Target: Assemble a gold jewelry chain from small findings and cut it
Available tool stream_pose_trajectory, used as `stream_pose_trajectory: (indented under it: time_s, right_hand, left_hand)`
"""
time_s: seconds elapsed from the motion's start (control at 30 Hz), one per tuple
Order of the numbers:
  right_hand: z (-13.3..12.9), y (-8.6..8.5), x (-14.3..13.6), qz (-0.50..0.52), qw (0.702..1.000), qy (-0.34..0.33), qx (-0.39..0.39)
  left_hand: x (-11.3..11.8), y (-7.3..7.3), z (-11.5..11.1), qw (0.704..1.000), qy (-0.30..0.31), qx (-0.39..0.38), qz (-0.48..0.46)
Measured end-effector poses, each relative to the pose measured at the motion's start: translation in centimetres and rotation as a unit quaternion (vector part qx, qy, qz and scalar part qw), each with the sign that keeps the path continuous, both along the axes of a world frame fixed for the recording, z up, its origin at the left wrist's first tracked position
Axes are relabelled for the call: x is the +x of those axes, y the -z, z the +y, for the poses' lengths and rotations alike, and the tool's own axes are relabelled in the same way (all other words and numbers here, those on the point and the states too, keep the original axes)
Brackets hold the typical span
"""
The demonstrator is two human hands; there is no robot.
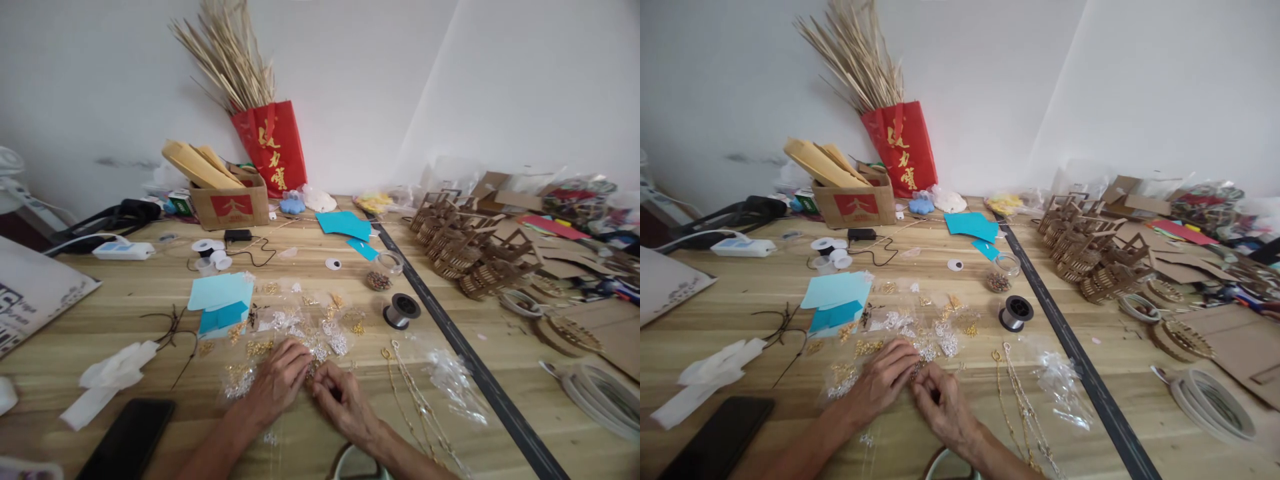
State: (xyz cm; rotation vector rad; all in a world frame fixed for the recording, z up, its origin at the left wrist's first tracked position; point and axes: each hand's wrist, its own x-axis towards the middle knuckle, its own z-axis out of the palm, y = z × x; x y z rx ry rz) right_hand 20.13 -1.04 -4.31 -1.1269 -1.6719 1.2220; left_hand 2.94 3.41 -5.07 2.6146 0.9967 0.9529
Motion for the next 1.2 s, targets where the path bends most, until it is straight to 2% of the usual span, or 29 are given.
stream_pose_trajectory:
  time_s: [0.23, 0.4, 0.57, 0.97, 1.2]
  right_hand:
    - [0.0, -0.05, -0.05, -0.006, 1.0, 0.005, 0.0]
    - [-0.02, -0.11, 0.0, -0.002, 1.0, 0.003, -0.01]
    - [-0.04, 0.03, 0.07, 0.002, 1.0, -0.001, -0.017]
    - [-0.06, 0.07, 0.06, 0.002, 1.0, -0.002, -0.01]
    - [-0.08, -0.09, 0.12, 0.003, 1.0, -0.003, -0.01]
  left_hand:
    - [0.02, -0.38, 0.14, 0.999, -0.029, 0.006, -0.025]
    - [-0.04, -0.37, 0.36, 0.996, -0.071, 0.008, -0.044]
    - [-0.03, -0.38, 0.33, 0.993, -0.113, -0.015, -0.022]
    - [0.15, -0.95, -0.16, 0.995, -0.096, -0.017, -0.003]
    - [0.07, -0.69, 0.02, 0.995, -0.099, -0.014, -0.002]
